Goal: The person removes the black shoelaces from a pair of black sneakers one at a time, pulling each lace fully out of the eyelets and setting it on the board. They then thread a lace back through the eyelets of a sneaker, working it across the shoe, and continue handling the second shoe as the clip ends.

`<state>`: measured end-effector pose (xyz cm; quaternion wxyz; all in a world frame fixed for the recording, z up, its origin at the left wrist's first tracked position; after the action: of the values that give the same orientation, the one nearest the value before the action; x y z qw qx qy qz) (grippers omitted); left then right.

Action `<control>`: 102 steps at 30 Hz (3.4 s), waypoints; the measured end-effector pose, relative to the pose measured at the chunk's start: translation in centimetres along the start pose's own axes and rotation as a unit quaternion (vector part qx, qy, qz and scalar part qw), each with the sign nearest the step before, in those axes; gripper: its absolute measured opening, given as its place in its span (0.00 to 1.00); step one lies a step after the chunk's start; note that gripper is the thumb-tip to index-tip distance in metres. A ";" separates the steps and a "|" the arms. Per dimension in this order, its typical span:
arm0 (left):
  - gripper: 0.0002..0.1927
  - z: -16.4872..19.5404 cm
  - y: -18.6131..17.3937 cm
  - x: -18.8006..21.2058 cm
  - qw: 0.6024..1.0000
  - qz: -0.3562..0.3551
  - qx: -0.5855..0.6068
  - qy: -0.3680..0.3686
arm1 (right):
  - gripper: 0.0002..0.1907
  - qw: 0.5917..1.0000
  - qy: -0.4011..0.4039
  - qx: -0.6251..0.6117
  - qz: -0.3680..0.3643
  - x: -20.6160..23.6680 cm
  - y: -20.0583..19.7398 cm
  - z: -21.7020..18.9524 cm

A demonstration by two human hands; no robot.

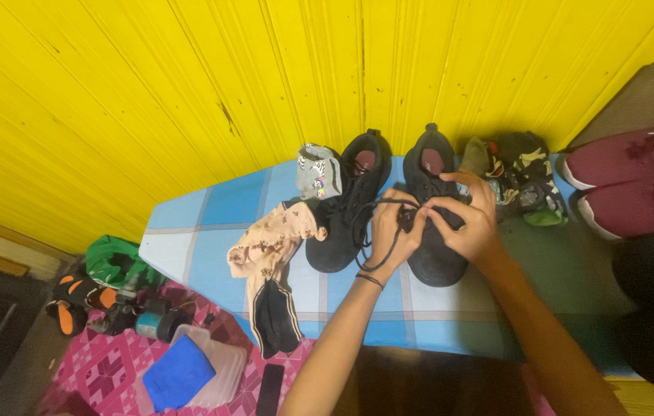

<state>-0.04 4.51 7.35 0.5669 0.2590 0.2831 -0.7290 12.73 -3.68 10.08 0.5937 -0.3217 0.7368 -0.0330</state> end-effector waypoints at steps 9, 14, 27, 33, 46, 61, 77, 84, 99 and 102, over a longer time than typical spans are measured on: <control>0.03 -0.3 -0.1 0.0 0.999 0.021 0.035 -0.025 | 0.11 1.000 0.012 -0.005 -0.007 0.1 0.0 0.0; 0.06 0.8 -0.2 0.0 0.998 0.020 -0.024 0.050 | 0.11 1.000 0.006 0.000 -0.007 0.0 0.0 0.0; 0.07 -0.8 -0.1 0.0 0.999 0.014 0.036 -0.030 | 0.12 1.000 0.011 0.009 -0.009 0.1 0.0 0.2; 0.02 -1.5 0.6 0.2 0.998 -0.005 0.040 -0.053 | 0.11 1.000 0.010 0.001 -0.005 0.0 0.0 0.1; 0.17 -2.3 -0.1 0.6 0.996 0.054 0.006 -0.066 | 0.12 0.991 0.092 -0.090 0.036 2.3 0.1 3.8; 0.36 -10.3 3.7 2.8 0.826 -0.078 0.492 -0.264 | 0.04 0.989 0.108 -0.103 -0.008 2.4 0.3 4.7; 0.35 -1.2 -0.4 0.0 0.958 0.027 0.282 -0.054 | 0.09 0.992 0.048 -0.105 -0.042 0.9 -0.2 2.8; 0.13 2.7 0.2 1.3 0.977 -0.034 -0.097 0.187 | 0.10 0.992 0.021 -0.099 -0.073 0.4 -0.9 1.6; 0.17 2.7 0.6 0.9 0.969 -0.085 -0.141 0.186 | 0.10 0.987 0.139 -0.082 -0.027 2.3 0.8 5.1; 0.16 2.6 0.4 0.9 0.971 -0.065 -0.148 0.179 | 0.09 0.987 0.125 -0.097 -0.034 2.7 0.9 5.1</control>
<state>-0.04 2.03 8.51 0.4908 0.2799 0.5005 -0.6560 16.70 -2.68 5.85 0.4616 -0.3961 0.7934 -0.0216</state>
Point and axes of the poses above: each hand's wrist, its own x-axis away from the middle knuckle, its own y-axis out of the palm, z = x × y, the point moved 8 cm from there along -x, towards the middle knuckle, and after that the axes turned 4 degrees about z, right-handed, at the moved point
